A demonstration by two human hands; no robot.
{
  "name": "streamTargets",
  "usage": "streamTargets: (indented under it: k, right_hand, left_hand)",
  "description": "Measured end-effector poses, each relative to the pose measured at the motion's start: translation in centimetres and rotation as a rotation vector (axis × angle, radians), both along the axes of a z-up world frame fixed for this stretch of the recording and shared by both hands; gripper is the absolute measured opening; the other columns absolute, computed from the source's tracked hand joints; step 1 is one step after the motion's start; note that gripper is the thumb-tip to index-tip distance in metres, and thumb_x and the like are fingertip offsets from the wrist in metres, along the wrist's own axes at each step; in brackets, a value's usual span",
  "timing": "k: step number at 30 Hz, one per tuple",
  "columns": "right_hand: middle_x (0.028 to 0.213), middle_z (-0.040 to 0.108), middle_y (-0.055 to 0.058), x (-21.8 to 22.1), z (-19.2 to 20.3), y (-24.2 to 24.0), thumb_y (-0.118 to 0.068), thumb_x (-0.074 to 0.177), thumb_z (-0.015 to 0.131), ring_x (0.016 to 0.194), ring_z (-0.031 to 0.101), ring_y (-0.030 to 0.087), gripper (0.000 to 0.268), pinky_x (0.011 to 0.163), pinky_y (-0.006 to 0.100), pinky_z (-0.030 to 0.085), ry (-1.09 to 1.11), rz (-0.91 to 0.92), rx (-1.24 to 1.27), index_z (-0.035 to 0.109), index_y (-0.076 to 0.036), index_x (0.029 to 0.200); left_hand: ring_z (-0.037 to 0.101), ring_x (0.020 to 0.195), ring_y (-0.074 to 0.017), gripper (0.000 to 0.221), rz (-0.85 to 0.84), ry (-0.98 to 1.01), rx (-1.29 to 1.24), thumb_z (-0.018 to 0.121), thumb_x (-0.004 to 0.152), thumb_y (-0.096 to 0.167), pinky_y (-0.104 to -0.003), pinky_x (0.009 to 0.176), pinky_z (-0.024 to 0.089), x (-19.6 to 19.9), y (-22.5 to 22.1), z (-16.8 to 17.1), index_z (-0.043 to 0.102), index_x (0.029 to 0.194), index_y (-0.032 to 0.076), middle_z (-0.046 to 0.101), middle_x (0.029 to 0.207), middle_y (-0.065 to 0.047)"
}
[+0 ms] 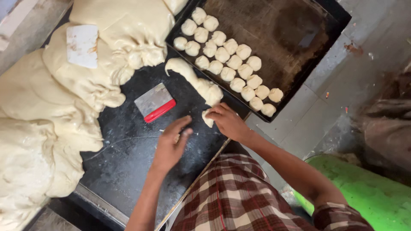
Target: The person separates small pieces from a large batch of dough using a scraper, rolls them into balls by hand, and places them on a metal baking tray; the person also flattens and stretches a large portion of dough across the black work table.
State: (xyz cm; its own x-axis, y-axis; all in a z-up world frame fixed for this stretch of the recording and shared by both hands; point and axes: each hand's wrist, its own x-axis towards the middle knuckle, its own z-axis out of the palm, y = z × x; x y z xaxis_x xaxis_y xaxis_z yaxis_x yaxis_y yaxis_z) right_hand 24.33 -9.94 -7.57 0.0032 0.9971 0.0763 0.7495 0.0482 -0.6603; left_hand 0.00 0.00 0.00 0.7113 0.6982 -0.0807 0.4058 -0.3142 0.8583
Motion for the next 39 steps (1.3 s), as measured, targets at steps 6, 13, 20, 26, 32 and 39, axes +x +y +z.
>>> streamTargets:
  k: [6, 13, 20, 26, 32, 39]
  right_hand:
    - [0.113, 0.068, 0.009, -4.8, 11.4, 1.9, 0.001, 0.09, 0.07, 0.097, 0.073, 0.023, 0.025, 0.079, 0.035, 0.059, 0.437, -0.049, 0.107, 0.072, -0.006, 0.114]
    - [0.137, 0.062, 0.011, -9.9, 12.5, 0.8, -0.028, 0.088, 0.076, 0.123, 0.06, 0.029, 0.047, 0.099, 0.043, 0.053, -0.132, 0.159, 0.406, 0.069, -0.008, 0.13]
    - [0.143, 0.053, 0.009, -13.6, 13.9, -0.3, -0.008, 0.086, 0.075, 0.136, 0.05, 0.021, 0.055, 0.107, 0.042, 0.046, 0.354, -0.035, 0.286, 0.057, -0.012, 0.137]
    - [0.105, 0.071, 0.007, -16.5, 9.6, -0.6, 0.007, 0.083, 0.072, 0.096, 0.068, 0.013, 0.028, 0.084, 0.028, 0.058, 1.159, -0.193, -0.202, 0.069, -0.003, 0.109]
    - [0.089, 0.074, 0.003, -20.0, 8.8, -2.8, 0.002, 0.079, 0.077, 0.081, 0.069, 0.011, 0.02, 0.069, 0.026, 0.054, 0.928, -0.202, -0.269, 0.069, -0.002, 0.098]
    - [0.135, 0.056, -0.021, -19.2, 8.8, -3.0, -0.005, 0.076, 0.092, 0.12, 0.054, -0.009, 0.082, 0.099, 0.024, 0.055, 1.179, -0.496, -0.46, 0.054, -0.028, 0.145]
  left_hand:
    - [0.065, 0.115, -0.0409, 0.062, 0.011, -0.11, 0.095, 0.068, 0.091, 0.003, -0.043, 0.099, 0.052, 0.8, -1.4, 3.3, 0.049, 0.15, 0.0, 0.065, 0.129, -0.023]
    - [0.074, 0.105, -0.0293, 0.035, 0.347, -0.511, -0.462, 0.058, 0.101, -0.003, -0.038, 0.091, 0.058, -3.1, -2.0, -1.4, 0.067, 0.135, -0.001, 0.078, 0.12, -0.017]
    - [0.071, 0.105, -0.0197, 0.036, 0.204, -0.455, -0.667, 0.056, 0.097, -0.005, -0.03, 0.091, 0.057, -8.1, -2.2, 3.0, 0.067, 0.129, 0.004, 0.073, 0.123, -0.008]
    - [0.066, 0.111, -0.0179, 0.032, -0.02, -0.526, -0.342, 0.067, 0.084, -0.011, -0.03, 0.093, 0.057, -11.7, -2.6, 3.8, 0.066, 0.114, 0.001, 0.061, 0.125, -0.009]
    - [0.07, 0.106, -0.0162, 0.021, 0.15, -0.53, -0.254, 0.069, 0.088, -0.013, -0.03, 0.092, 0.056, -12.4, -1.2, -3.8, 0.072, 0.105, -0.001, 0.074, 0.117, -0.012]
    - [0.067, 0.098, -0.0111, 0.04, 0.402, -0.509, -0.688, 0.074, 0.084, -0.003, -0.027, 0.09, 0.054, -13.1, 1.5, -1.2, 0.064, 0.121, 0.007, 0.071, 0.11, -0.005]
